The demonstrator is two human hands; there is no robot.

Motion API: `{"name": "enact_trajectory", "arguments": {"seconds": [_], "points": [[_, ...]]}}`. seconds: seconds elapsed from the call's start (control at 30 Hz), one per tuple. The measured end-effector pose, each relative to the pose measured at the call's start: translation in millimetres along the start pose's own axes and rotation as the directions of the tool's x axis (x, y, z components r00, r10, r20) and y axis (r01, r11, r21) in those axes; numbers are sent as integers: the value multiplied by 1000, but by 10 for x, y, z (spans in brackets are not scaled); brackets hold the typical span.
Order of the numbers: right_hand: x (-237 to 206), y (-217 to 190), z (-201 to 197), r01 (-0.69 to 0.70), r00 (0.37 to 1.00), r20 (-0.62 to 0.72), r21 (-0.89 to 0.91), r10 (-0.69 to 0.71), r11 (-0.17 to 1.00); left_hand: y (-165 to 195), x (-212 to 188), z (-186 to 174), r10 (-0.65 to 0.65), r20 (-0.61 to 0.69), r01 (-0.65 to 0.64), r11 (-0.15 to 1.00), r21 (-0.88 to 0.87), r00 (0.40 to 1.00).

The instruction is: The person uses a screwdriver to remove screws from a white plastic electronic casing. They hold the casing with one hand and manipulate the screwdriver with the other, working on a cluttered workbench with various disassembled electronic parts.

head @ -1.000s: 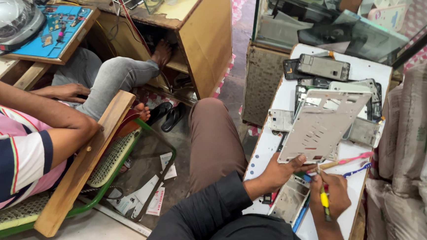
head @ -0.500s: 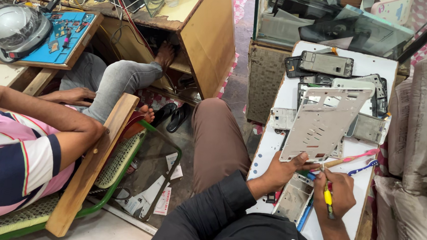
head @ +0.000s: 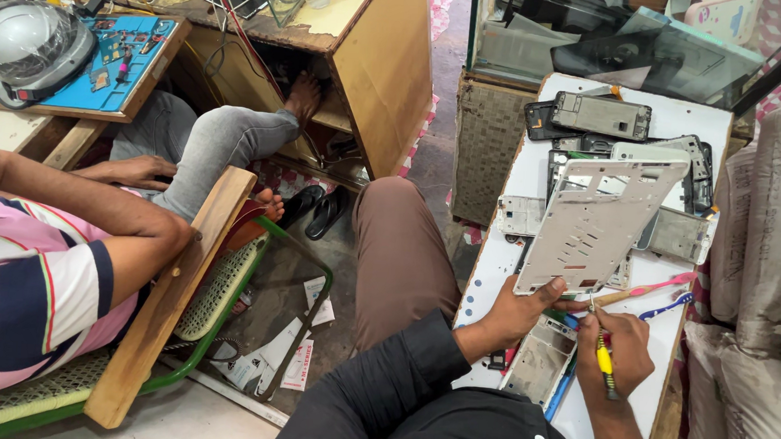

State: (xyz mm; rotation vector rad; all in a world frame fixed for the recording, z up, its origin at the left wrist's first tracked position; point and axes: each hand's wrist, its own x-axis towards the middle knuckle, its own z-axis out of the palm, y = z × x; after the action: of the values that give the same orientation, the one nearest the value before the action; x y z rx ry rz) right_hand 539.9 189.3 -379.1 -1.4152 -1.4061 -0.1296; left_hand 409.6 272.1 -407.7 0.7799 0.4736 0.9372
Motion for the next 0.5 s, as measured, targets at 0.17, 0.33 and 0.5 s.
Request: {"name": "enact_trajectory", "arguments": {"seconds": [0.17, 0.33, 0.5], "points": [[2, -25, 11, -43, 999, -13, 30, 43, 999, -11, 4, -30, 1, -26, 1, 998, 60, 1000], [-9, -21, 21, -50, 999, -18, 62, 52, 997, 62, -33, -2, 40, 25, -40, 999, 9, 999], [-38, -33, 34, -30, 999, -10, 31, 30, 999, 124, -50, 27, 6, 35, -5, 1000, -31, 999]]}}
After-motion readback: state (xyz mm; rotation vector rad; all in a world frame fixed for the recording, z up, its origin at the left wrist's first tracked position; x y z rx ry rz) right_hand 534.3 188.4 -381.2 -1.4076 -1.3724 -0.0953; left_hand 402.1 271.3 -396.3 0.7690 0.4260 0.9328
